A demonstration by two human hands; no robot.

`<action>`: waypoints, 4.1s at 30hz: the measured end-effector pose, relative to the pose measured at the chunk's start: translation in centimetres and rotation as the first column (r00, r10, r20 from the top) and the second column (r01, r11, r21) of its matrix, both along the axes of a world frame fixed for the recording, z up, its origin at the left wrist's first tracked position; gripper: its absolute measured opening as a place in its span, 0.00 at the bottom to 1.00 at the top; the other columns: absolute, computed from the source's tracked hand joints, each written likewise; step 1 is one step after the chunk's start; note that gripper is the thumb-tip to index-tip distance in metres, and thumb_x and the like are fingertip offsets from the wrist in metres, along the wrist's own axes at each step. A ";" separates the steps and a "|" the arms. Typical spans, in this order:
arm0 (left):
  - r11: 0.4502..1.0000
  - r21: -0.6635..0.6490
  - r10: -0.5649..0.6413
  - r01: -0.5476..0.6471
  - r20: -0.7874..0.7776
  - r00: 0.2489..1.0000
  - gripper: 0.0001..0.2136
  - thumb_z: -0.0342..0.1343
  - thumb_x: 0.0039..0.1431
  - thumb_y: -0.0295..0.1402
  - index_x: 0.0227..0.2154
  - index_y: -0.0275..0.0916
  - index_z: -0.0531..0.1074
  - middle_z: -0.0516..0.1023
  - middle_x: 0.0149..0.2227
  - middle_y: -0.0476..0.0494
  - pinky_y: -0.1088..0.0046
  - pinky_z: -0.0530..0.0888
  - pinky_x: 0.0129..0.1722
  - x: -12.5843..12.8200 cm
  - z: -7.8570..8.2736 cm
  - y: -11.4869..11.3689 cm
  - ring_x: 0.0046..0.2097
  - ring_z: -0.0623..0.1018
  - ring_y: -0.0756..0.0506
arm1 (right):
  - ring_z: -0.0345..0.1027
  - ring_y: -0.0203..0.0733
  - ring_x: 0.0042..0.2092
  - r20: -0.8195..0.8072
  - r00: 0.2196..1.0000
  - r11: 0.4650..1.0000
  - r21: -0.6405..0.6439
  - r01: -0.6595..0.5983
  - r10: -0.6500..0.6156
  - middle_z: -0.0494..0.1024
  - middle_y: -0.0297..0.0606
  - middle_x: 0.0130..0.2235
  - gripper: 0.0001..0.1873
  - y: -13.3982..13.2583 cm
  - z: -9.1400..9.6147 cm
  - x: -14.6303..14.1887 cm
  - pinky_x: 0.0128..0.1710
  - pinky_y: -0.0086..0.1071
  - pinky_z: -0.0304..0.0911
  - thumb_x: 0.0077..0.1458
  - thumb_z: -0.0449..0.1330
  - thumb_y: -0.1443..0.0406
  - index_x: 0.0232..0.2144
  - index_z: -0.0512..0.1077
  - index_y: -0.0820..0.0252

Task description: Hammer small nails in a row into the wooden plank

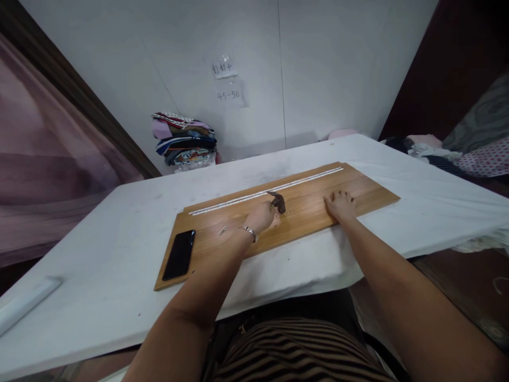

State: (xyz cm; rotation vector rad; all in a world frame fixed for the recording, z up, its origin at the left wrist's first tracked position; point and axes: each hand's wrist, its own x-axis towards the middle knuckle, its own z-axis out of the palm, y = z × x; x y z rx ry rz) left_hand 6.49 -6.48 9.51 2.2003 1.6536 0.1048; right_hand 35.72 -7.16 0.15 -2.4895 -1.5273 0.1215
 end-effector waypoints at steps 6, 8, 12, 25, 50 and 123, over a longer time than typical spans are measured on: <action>1.000 0.009 0.009 -0.009 0.022 1.000 0.16 0.46 0.70 0.36 0.49 0.35 0.76 0.83 0.49 0.31 0.69 0.73 0.43 -0.1 -0.1 0.3 0.49 0.82 0.39 | 0.55 0.59 0.66 0.002 1.000 1.000 0.016 0.001 -0.001 0.67 0.59 0.66 0.33 0.0 -0.2 0.0 0.63 0.53 0.50 0.70 0.40 0.52 0.60 0.70 0.68; 1.000 0.004 0.005 -0.005 0.005 1.000 0.16 0.47 0.70 0.36 0.49 0.35 0.76 0.83 0.50 0.31 0.69 0.73 0.44 -0.1 -0.3 0.2 0.50 0.82 0.38 | 0.55 0.59 0.67 0.001 1.000 1.000 0.009 0.001 -0.001 0.67 0.58 0.66 0.33 0.1 -0.2 0.1 0.63 0.53 0.50 0.70 0.41 0.52 0.60 0.70 0.68; 1.000 -0.004 0.006 -0.006 0.004 1.000 0.17 0.47 0.70 0.36 0.49 0.35 0.76 0.83 0.50 0.31 0.67 0.73 0.46 0.0 -0.6 0.2 0.50 0.82 0.37 | 0.55 0.59 0.67 0.000 1.000 1.000 0.010 0.001 -0.001 0.67 0.58 0.66 0.32 0.3 -0.4 0.3 0.63 0.53 0.50 0.70 0.41 0.52 0.59 0.70 0.67; 1.000 -0.014 0.001 0.000 0.018 1.000 0.16 0.47 0.70 0.36 0.48 0.35 0.77 0.84 0.48 0.32 0.69 0.73 0.45 -0.1 -0.4 0.2 0.49 0.82 0.39 | 0.56 0.60 0.66 0.009 1.000 1.000 0.019 0.001 -0.002 0.69 0.59 0.65 0.33 -0.1 0.1 -0.2 0.63 0.53 0.51 0.70 0.41 0.52 0.59 0.70 0.70; 0.999 -0.035 0.001 -0.001 0.002 1.000 0.17 0.46 0.71 0.35 0.50 0.32 0.76 0.82 0.51 0.29 0.68 0.72 0.45 0.0 0.9 -0.6 0.51 0.82 0.38 | 0.57 0.59 0.66 0.026 1.000 1.000 0.019 0.004 -0.004 0.68 0.58 0.65 0.33 0.2 -0.4 -0.1 0.62 0.51 0.51 0.70 0.41 0.52 0.60 0.70 0.70; 1.000 -0.007 0.010 -0.010 -0.002 1.000 0.17 0.46 0.71 0.36 0.50 0.33 0.76 0.82 0.51 0.29 0.67 0.73 0.46 0.1 0.0 0.1 0.51 0.82 0.37 | 0.57 0.60 0.65 0.014 1.000 1.000 0.022 -0.011 0.011 0.69 0.59 0.64 0.31 -0.2 0.1 -0.1 0.62 0.52 0.52 0.70 0.41 0.53 0.58 0.71 0.69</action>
